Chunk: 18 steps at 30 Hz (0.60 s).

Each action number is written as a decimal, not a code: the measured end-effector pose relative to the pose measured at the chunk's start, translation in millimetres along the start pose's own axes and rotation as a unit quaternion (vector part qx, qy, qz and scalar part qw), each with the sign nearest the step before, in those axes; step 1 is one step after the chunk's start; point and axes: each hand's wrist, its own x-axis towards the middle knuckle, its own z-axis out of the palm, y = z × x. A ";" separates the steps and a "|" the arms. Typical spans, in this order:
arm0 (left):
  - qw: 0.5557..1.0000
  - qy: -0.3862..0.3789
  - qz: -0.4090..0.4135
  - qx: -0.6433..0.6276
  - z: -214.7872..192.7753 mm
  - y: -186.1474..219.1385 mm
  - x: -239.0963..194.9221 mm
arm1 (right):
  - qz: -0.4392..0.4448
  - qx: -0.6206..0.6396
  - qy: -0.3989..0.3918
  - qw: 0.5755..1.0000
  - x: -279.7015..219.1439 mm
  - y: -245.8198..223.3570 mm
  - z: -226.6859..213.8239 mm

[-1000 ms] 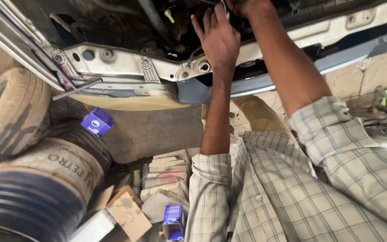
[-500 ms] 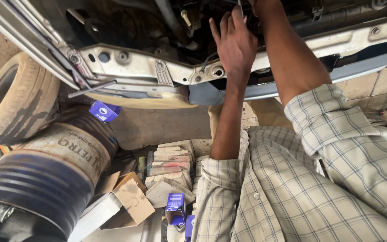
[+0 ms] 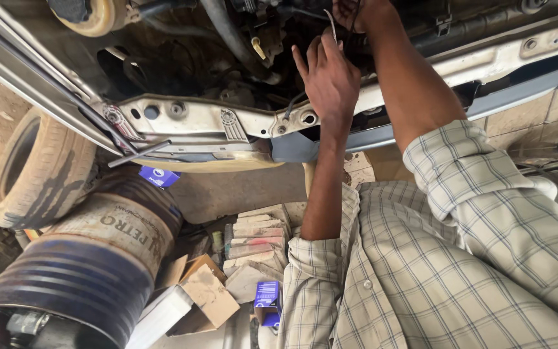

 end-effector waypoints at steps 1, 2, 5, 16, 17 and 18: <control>1.000 -0.006 -0.001 0.005 -1.3 -0.5 0.1 | -0.009 -0.019 -0.012 1.000 -1.4 1.2 2.2; 1.000 -0.012 -0.003 0.009 -1.5 0.6 0.9 | -0.018 -0.039 -0.023 0.999 -2.7 0.8 2.9; 1.000 -0.008 -0.001 -0.006 -1.8 3.2 1.9 | -0.033 -0.074 -0.048 0.996 -0.3 -2.2 -1.2; 0.999 -0.044 -0.010 0.012 -3.5 3.4 4.6 | -0.069 -0.022 -0.055 0.996 20.9 4.1 -18.5; 0.999 -0.046 -0.007 0.014 -4.0 2.5 4.3 | -0.068 -0.031 -0.051 0.996 17.8 4.3 -15.5; 0.999 -0.049 -0.007 0.011 -4.0 2.2 4.8 | -0.069 -0.041 -0.047 0.996 13.9 2.9 -10.8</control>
